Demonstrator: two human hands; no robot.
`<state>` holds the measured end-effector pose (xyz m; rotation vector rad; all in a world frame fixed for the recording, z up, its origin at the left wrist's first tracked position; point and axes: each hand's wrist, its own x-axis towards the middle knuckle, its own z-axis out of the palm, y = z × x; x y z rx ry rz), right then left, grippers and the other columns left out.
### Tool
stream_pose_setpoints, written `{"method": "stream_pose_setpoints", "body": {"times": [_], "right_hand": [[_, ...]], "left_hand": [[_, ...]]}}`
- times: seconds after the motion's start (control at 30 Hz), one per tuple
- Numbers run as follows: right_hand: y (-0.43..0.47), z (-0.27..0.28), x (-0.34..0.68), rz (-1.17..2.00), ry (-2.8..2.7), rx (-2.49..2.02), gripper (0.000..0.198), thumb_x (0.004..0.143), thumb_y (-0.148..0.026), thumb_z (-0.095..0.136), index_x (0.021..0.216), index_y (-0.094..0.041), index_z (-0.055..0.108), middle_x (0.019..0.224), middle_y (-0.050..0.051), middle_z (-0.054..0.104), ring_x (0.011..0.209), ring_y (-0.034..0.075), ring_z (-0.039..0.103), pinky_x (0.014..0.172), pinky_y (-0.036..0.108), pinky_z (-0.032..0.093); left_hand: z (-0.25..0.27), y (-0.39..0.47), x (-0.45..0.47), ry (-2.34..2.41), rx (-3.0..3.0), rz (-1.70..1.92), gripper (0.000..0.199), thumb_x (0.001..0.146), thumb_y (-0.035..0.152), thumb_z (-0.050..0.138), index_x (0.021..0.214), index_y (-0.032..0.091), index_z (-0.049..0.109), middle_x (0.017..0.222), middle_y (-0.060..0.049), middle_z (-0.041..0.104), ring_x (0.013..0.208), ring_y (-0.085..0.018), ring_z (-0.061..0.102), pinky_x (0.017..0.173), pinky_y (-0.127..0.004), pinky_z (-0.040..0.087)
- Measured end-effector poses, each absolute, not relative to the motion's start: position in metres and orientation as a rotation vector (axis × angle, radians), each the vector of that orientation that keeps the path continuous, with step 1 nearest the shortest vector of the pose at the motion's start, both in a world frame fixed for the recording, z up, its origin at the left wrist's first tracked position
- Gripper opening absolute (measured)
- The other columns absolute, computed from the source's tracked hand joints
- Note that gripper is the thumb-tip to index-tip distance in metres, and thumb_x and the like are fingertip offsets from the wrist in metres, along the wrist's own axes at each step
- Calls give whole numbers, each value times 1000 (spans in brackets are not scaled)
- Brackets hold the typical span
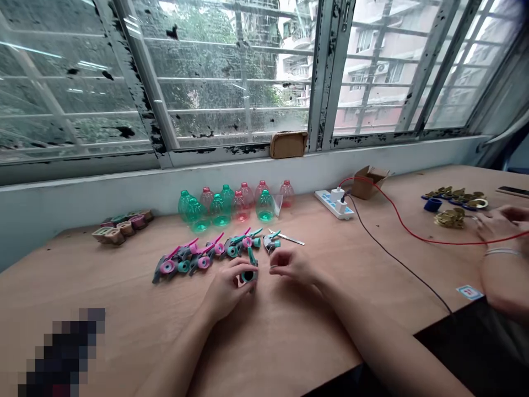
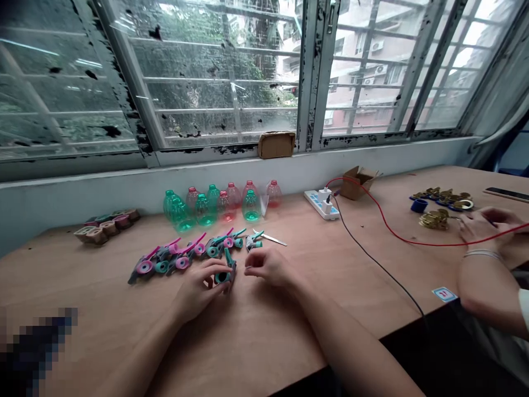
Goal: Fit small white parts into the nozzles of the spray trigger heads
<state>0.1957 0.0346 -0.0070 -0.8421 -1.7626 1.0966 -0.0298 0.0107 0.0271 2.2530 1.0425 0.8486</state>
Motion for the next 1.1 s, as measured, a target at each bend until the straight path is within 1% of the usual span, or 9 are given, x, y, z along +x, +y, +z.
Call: {"method": "stream_pose_setpoints", "body": {"times": [0.2, 0.3, 0.4, 0.53, 0.6, 0.73, 0.83, 0.97, 1.1], "right_hand": [[36, -9, 195, 1257, -1741, -774, 26, 68, -36, 73, 81, -14, 68, 66, 0, 62, 56, 10, 55, 53, 22, 44], [36, -6, 202, 1357, -1664, -736, 28, 65, -33, 77, 82, -13, 68, 67, 0, 63, 56, 10, 57, 54, 23, 45], [33, -5, 197, 1411, -1624, -690, 28, 61, -31, 80, 77, -13, 66, 66, 0, 63, 55, 10, 57, 53, 23, 45], [29, -4, 184, 1379, -1716, -680, 25, 65, -33, 78, 73, -13, 65, 63, 1, 62, 56, 10, 56, 53, 22, 43], [28, -4, 179, 1261, -1760, -700, 23, 68, -33, 76, 74, -13, 66, 66, 2, 62, 58, 11, 56, 55, 23, 45], [26, -5, 175, 805, -1913, -749, 17, 74, -33, 72, 75, -16, 69, 75, 4, 62, 65, 12, 57, 58, 23, 46], [24, -5, 174, 507, -2066, -760, 13, 79, -32, 66, 80, -19, 71, 78, 4, 61, 64, 12, 56, 56, 22, 44], [19, 1, 173, 129, -2264, -810, 15, 85, -30, 59, 82, -24, 72, 78, 3, 64, 68, 12, 57, 62, 23, 41], [16, 4, 173, 53, -2305, -886, 12, 83, -29, 61, 82, -25, 72, 77, 1, 66, 70, 13, 59, 64, 23, 40]], "left_hand": [[15, 9, -23, 1087, 2201, 763, 42, 75, 21, 58, 117, 24, 59, 92, -1, 67, 62, -10, 53, 55, -20, 44], [7, 11, -20, 1081, 2129, 772, 35, 74, 22, 60, 109, 22, 63, 86, 0, 67, 64, -11, 55, 57, -21, 45], [4, 13, -18, 1052, 2105, 778, 27, 73, 23, 61, 100, 20, 67, 85, -1, 68, 70, -13, 58, 61, -22, 46], [5, 10, -14, 1028, 2110, 783, 28, 75, 21, 59, 102, 19, 67, 82, -1, 68, 69, -13, 57, 60, -21, 45], [6, 7, -13, 1033, 2118, 792, 30, 75, 20, 58, 104, 20, 67, 80, -1, 67, 67, -12, 56, 60, -21, 44], [7, 4, -11, 1058, 2164, 810, 36, 73, 16, 57, 107, 21, 67, 75, 1, 66, 60, -11, 53, 57, -21, 42], [9, 3, -12, 1110, 2217, 829, 36, 71, 14, 58, 104, 22, 68, 69, 2, 64, 58, -11, 51, 55, -21, 38], [13, 2, -13, 1158, 2280, 854, 32, 68, 15, 62, 98, 24, 70, 81, 0, 68, 71, -14, 56, 60, -21, 38], [16, 1, -12, 1248, 2327, 827, 29, 70, 18, 62, 97, 26, 71, 85, -1, 68, 77, -17, 58, 62, -23, 37]]}}
